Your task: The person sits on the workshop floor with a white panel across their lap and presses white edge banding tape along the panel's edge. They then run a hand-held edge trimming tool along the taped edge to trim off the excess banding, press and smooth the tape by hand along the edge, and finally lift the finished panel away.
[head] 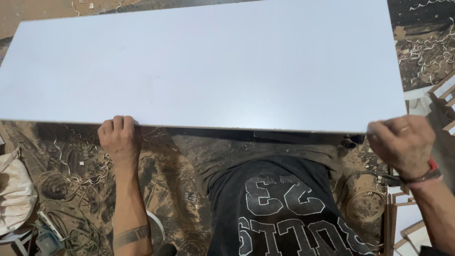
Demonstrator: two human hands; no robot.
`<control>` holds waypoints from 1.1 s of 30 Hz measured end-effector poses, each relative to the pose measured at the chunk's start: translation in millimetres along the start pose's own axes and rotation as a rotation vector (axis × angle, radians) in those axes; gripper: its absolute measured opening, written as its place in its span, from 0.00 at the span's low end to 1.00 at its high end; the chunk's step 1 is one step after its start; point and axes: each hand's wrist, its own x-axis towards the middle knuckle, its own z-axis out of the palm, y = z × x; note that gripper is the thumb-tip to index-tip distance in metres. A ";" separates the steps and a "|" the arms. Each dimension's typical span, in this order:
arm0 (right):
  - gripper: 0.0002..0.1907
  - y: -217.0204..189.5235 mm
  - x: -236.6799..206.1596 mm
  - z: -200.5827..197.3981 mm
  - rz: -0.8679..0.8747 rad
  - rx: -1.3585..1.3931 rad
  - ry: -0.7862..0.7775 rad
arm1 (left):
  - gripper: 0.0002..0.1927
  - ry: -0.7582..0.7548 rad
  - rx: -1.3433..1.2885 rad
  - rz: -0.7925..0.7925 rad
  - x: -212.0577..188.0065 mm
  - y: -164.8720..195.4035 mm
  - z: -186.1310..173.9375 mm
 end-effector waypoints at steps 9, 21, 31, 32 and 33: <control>0.21 -23.1 20.6 -50.6 0.020 -0.042 -0.270 | 0.27 0.396 -0.492 -0.635 -6.0 37.8 12.3; 0.26 9.5 67.0 -110.1 0.515 0.920 -0.138 | 0.29 0.062 -2.428 -1.245 130.3 217.5 80.9; 0.27 -24.8 176.9 -219.5 -0.035 0.027 -0.004 | 0.52 0.092 -3.139 -1.314 203.2 294.9 63.9; 0.26 -30.2 185.2 -223.9 -0.058 -0.094 -0.029 | 0.53 0.095 -3.120 -1.339 202.6 293.3 58.1; 0.26 -35.4 192.4 -227.4 -0.084 -0.215 -0.051 | 0.53 0.055 -3.130 -1.353 201.4 288.7 53.2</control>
